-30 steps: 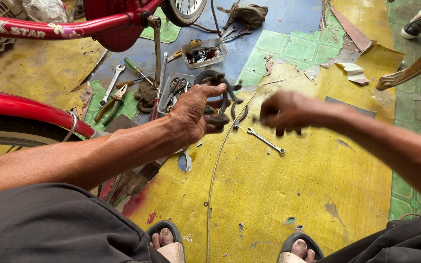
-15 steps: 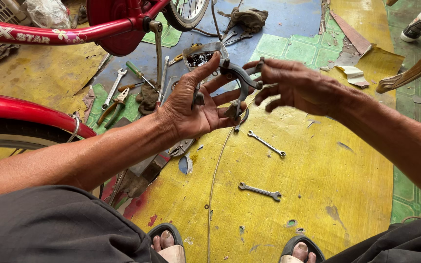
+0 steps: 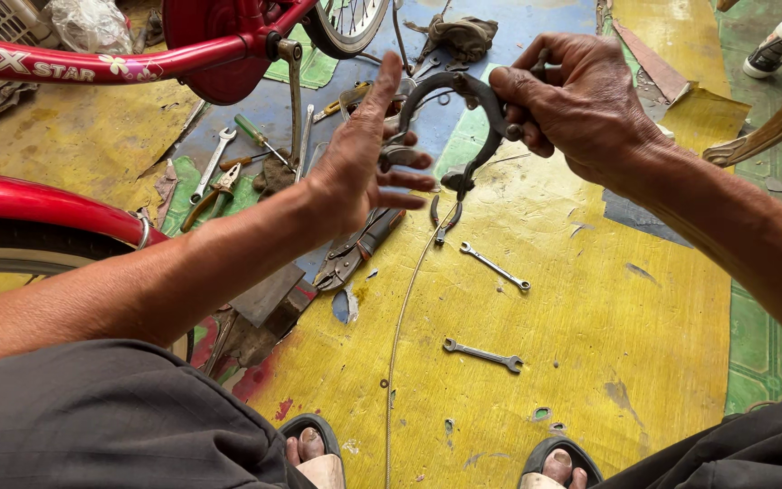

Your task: The person assembles a bicycle brake caliper by inserting a bolt and tightening it with a wrench. They then attach the brake cable and secure the assembly to the front fork of a red bicycle.

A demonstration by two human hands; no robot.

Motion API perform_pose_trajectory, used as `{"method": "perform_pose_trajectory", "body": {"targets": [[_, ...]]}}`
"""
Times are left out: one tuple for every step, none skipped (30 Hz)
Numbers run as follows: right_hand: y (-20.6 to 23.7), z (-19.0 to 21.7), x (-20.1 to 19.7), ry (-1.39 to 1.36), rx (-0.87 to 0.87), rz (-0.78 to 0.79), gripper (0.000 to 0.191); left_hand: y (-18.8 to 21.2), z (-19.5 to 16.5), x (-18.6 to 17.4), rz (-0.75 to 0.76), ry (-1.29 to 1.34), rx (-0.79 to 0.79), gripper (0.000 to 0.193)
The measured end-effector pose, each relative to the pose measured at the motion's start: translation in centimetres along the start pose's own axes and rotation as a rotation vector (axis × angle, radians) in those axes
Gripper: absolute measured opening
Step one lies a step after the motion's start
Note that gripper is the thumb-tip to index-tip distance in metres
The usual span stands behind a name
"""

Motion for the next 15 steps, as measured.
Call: {"method": "perform_pose_trajectory", "body": {"targets": [[0.1, 0.4, 0.0, 0.072, -0.029, -0.029, 0.017, 0.1, -0.2, 0.0, 0.001, -0.096, 0.088, 0.123], [0.2, 0.9, 0.2, 0.113, -0.079, -0.028, 0.017, 0.3, -0.3, 0.0, 0.001, -0.193, 0.176, 0.125], [0.4, 1.5, 0.3, 0.155, -0.129, -0.027, 0.017, 0.6, -0.5, 0.1, 0.001, -0.290, 0.265, 0.127], [0.5, 1.9, 0.5, 0.196, -0.179, -0.026, 0.017, 0.8, -0.4, 0.4, -0.004, -0.457, 0.302, 0.128], [0.7, 2.4, 0.7, 0.231, -0.230, -0.031, 0.017, 1.0, -0.4, 0.7, -0.008, -0.624, 0.338, 0.132], [0.9, 2.9, 1.0, 0.267, -0.280, -0.035, 0.017, 1.3, -0.5, 0.9, -0.013, -0.790, 0.372, 0.137], [1.0, 3.4, 1.2, 0.302, -0.331, -0.039, 0.017, 1.7, -1.0, 1.1, -0.035, -0.820, 0.456, 0.132], [1.1, 3.7, 1.5, 0.281, -0.341, -0.030, 0.018, 2.0, -1.6, 1.3, -0.057, -0.849, 0.541, 0.127], [1.3, 4.0, 1.7, 0.259, -0.350, -0.019, 0.019, 2.5, -2.2, 1.4, -0.080, -0.878, 0.626, 0.123], [1.5, 4.2, 2.1, 0.237, -0.358, -0.008, 0.019, 2.6, -2.4, 1.2, -0.087, -0.892, 0.589, 0.116], [1.6, 4.4, 2.3, 0.235, -0.359, -0.003, 0.020, 2.6, -2.7, 1.1, -0.092, -0.907, 0.554, 0.109], [1.7, 4.6, 2.4, 0.234, -0.361, 0.000, 0.020, 2.7, -2.9, 0.9, -0.097, -0.922, 0.520, 0.103], [1.7, 4.7, 2.6, 0.232, -0.363, 0.004, 0.021, 2.9, -3.2, 0.8, -0.117, -0.956, 0.526, 0.095], [1.7, 4.7, 2.6, 0.233, -0.349, 0.014, 0.021, 3.0, -3.4, 0.6, -0.136, -0.989, 0.531, 0.088], [1.7, 4.6, 2.5, 0.234, -0.335, 0.024, 0.021, 3.2, -3.5, 0.4, -0.155, -1.022, 0.534, 0.080]]}}
Point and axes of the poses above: each hand's wrist, its own y-axis away from the middle knuckle, its own x-axis out of the palm, z = x × y, the point moved 5 cm from there along -y, towards the middle knuckle, and after that the axes turned 7 degrees about -z, right-handed, at the moved point
